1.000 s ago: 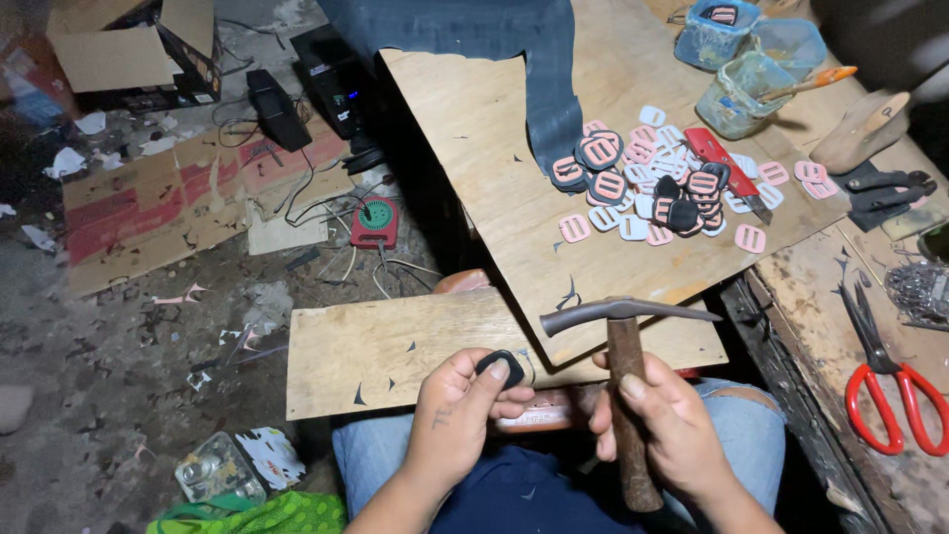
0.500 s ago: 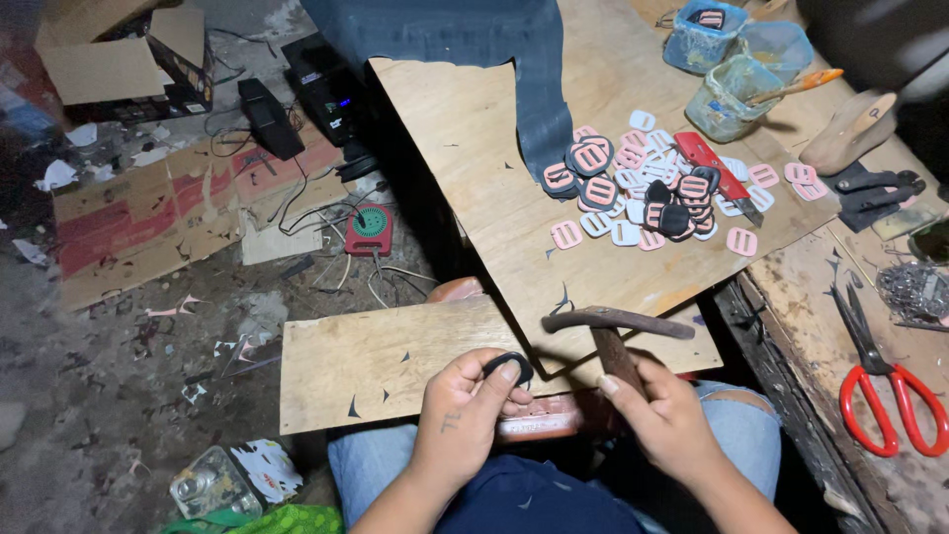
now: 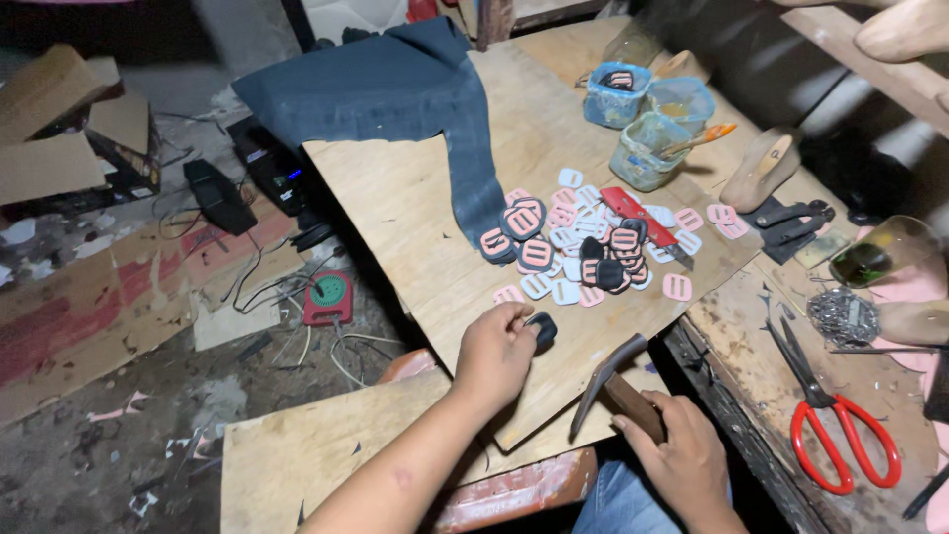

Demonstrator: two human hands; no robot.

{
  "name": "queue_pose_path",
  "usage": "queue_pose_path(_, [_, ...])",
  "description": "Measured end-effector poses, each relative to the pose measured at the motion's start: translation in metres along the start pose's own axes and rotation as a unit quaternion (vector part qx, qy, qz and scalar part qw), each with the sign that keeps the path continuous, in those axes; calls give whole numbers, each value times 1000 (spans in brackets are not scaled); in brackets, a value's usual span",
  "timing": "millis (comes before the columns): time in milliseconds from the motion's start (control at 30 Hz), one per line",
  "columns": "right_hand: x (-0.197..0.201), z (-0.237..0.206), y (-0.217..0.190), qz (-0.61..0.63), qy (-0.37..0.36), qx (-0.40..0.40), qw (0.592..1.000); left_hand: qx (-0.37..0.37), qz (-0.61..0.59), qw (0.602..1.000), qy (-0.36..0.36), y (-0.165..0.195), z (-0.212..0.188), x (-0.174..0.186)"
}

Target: The person uses a hammer to shape small pink and black rubber pieces on a wooden board. They repeatedly pick up each piece, position it on the board, and strike it with the hammer to form the final shape.

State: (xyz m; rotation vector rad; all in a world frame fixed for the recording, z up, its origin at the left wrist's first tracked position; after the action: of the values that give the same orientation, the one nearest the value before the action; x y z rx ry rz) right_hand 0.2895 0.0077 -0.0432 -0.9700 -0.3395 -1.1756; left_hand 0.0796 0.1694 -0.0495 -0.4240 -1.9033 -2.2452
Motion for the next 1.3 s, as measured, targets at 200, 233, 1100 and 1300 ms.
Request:
queue_pose_path(200, [-8,2,6,23,-4,-16,1000,-42,-8,999,-28,30,85,-67])
queue_pose_path(233, [-9,3,4,32,-7,-8,999,-47,-9,998,-30,34,96,-70])
queue_pose_path(1100, [-137,-61,152,-33,-493,-253,832,-159,213,964,-6,26,154,-6])
queue_pose_path(1300, [-54,-5,58,33,-37,-50,997,-249,188,949,48,56,121,12])
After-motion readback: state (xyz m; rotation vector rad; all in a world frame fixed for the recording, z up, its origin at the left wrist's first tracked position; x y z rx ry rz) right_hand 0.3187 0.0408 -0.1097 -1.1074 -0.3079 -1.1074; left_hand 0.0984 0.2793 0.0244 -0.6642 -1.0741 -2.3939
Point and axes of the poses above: each hand's wrist, its own z-axis towards the middle knuckle, its own x-axis out of the back of the hand, y = z × x, the point moved 10 cm from there along z, towards the middle knuckle, and after that the axes turned 8 degrees about y, right-handed, at the moved point
